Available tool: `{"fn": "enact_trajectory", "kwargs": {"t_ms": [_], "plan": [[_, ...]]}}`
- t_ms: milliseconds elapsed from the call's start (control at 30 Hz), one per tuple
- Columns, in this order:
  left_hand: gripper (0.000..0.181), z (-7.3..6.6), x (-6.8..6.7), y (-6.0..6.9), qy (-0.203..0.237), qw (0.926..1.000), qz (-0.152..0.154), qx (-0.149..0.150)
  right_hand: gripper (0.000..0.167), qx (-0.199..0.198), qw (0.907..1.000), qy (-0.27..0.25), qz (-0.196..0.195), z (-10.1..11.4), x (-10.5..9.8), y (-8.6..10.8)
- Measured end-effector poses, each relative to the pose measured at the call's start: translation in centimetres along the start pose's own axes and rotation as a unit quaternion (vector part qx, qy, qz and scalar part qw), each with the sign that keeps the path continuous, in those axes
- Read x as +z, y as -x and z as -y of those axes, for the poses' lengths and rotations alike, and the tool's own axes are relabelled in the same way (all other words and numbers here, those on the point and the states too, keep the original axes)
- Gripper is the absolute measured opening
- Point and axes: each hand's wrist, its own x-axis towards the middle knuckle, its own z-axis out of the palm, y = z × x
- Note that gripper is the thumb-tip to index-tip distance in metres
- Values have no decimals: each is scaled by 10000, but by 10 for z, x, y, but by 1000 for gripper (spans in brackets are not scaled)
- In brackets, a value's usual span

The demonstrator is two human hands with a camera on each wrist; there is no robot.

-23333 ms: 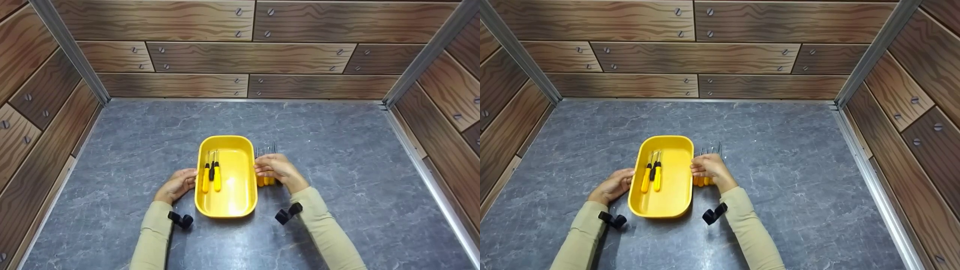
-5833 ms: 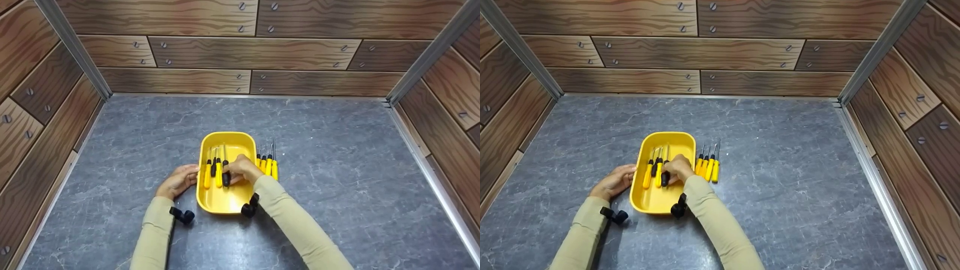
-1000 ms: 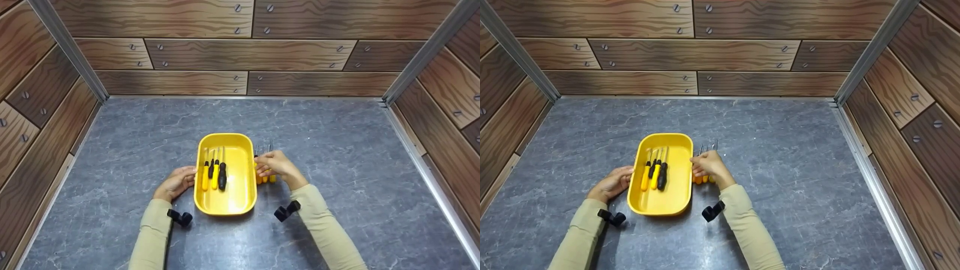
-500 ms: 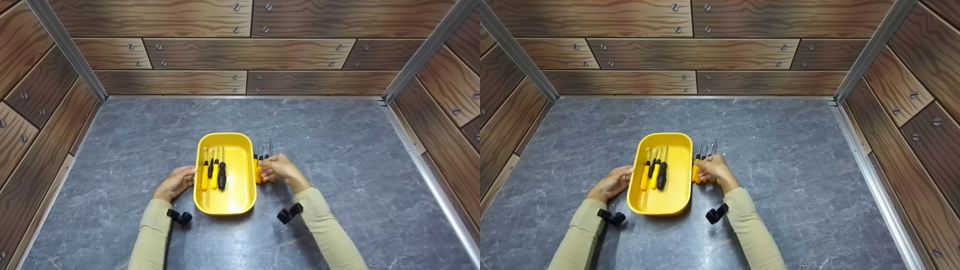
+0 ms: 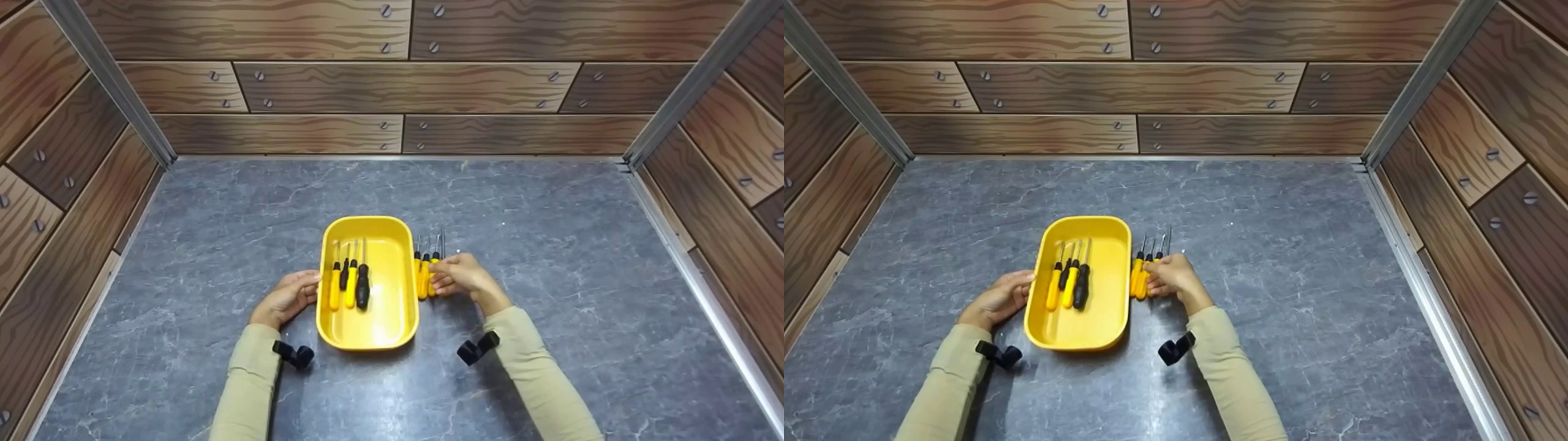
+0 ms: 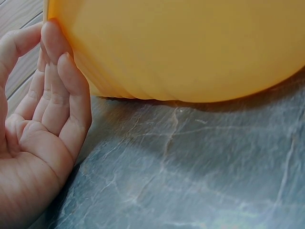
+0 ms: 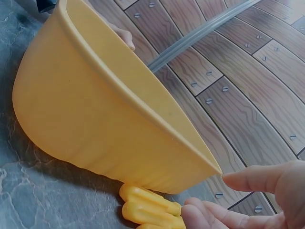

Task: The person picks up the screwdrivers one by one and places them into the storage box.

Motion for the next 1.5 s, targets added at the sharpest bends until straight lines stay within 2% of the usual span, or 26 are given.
{"fn": "enact_trajectory", "kwargs": {"t_ms": [267,500,900,1033,1300,1500], "plan": [[18,1,1,0,23,9999,-119,-25,34,84,9999,7,-119,-5,-7,-4],[19,1,-1,0,50,10000,-7,6,38,112,9998,65,-145,-7,-12,-3],[18,1,-1,0,-11,10000,1,37,35,204,9993,133,-270,-11,-23,-5],[17,1,-1,0,-24,10000,-10,19,33,257,9990,131,-335,-12,-27,-6],[17,1,-1,-2,-5,10000,-44,-13,19,360,9980,69,-514,-15,-29,-10],[18,1,-1,-1,25,10000,7,26,19,485,9970,175,-583,-20,-29,-13]]}}
